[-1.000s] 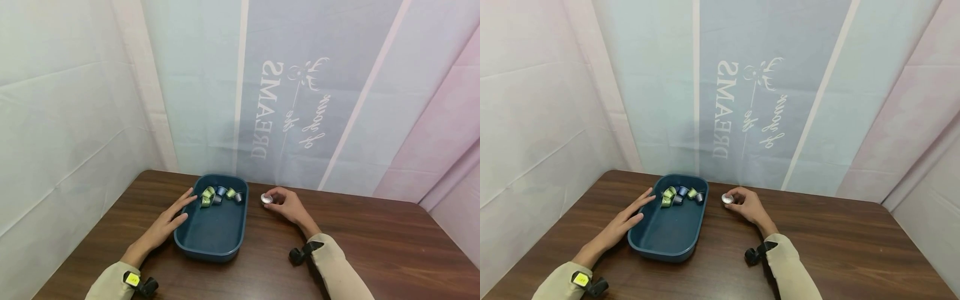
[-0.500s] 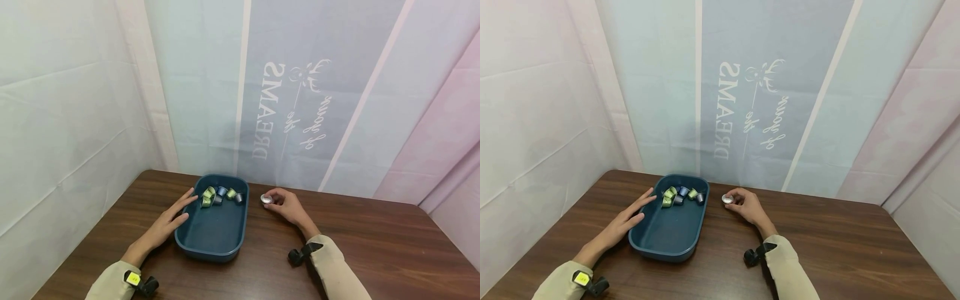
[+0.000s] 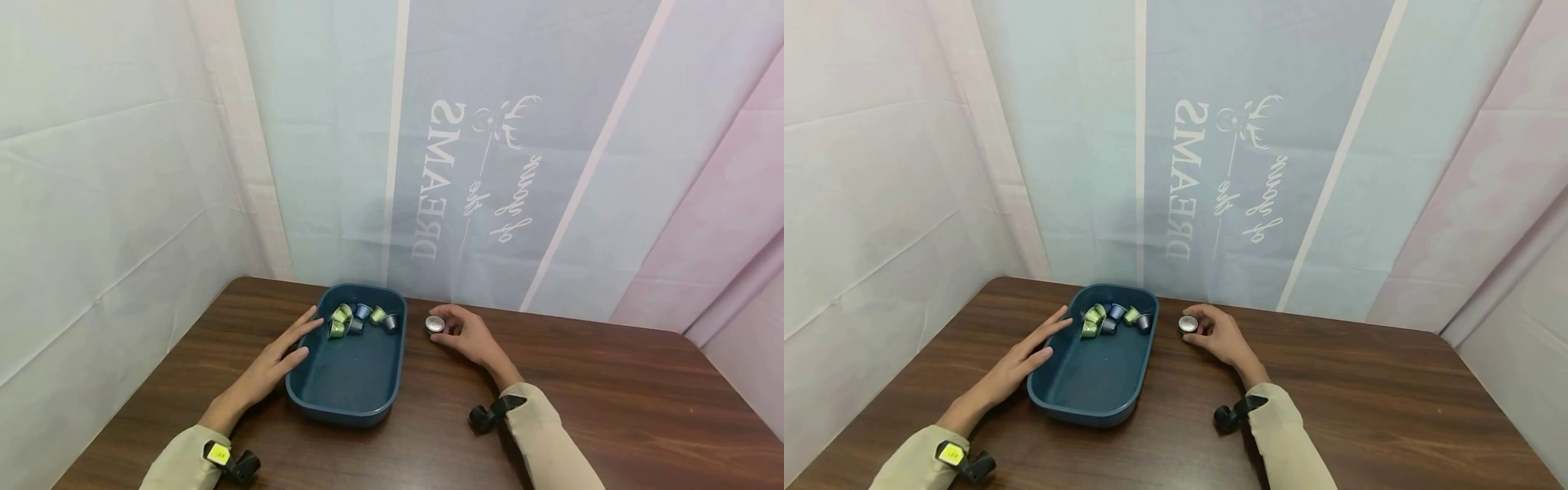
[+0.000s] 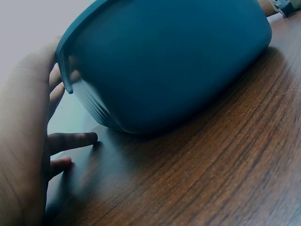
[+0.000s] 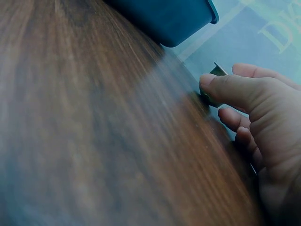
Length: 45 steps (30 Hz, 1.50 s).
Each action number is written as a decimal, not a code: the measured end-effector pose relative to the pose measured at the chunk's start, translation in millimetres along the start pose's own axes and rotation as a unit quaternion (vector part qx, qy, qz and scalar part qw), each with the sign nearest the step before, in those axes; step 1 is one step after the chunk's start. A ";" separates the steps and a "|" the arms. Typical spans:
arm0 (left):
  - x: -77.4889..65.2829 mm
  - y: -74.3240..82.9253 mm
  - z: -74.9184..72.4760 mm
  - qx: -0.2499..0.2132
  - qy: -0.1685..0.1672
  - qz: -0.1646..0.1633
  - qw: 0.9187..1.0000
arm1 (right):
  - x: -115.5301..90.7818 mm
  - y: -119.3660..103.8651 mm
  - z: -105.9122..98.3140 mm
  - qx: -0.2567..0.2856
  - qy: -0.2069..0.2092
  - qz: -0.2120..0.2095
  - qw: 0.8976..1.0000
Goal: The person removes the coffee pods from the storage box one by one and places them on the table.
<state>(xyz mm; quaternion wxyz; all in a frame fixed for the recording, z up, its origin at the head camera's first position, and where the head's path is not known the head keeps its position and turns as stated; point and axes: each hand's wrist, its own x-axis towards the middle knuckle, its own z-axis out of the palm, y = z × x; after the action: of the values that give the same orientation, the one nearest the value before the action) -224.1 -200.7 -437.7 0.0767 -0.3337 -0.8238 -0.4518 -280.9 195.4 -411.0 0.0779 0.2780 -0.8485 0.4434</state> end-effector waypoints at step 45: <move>-0.6 -2.5 1.0 -0.006 0.000 0.003 1.000 | 28.0 -72.6 -4.3 0.107 -0.047 -0.123 0.986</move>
<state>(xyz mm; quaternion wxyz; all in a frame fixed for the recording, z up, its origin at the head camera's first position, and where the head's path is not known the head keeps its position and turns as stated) -225.0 -201.1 -440.3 0.0763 -0.3361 -0.8204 -0.4563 -265.4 154.8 -346.4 0.0619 0.4072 -0.7583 0.5054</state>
